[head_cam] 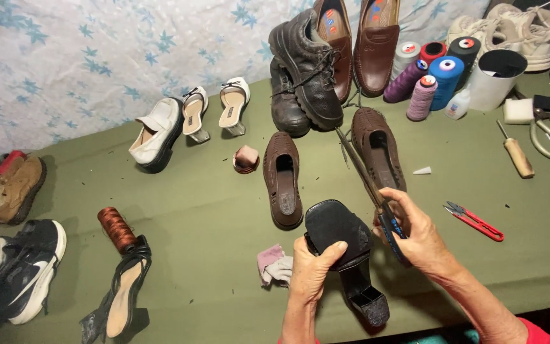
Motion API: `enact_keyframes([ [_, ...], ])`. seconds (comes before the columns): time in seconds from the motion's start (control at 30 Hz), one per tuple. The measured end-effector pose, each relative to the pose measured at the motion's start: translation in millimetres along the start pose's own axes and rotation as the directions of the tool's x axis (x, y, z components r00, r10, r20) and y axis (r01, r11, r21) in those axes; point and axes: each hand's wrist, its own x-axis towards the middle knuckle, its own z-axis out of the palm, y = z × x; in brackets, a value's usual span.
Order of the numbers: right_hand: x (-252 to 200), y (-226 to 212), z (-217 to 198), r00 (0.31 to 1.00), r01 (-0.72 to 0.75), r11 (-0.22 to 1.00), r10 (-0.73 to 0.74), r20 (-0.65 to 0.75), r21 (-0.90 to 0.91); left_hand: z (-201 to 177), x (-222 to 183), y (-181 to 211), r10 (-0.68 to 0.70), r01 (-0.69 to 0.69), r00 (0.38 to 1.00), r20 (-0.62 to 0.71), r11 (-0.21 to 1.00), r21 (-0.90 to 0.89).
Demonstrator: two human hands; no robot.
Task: Trimming excess material from a shoe sole using scissors at a repair bench
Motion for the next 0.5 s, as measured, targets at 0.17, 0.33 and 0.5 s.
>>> enact_keyframes([
  [0.17,3,-14,15,0.999,-0.026,0.998,0.024,-0.043,-0.058,-2,2,4,-0.008,0.008,1.0,-0.023,1.0,0.0],
  [0.33,6,-14,18,0.999,-0.019,0.997,0.017,-0.027,-0.079,-1,5,6,-0.017,0.017,0.999,-0.029,1.0,0.003],
  [0.5,7,-13,24,0.998,-0.06,0.997,0.061,0.011,-0.048,-3,8,4,-0.007,0.005,0.999,-0.038,0.999,-0.034],
])
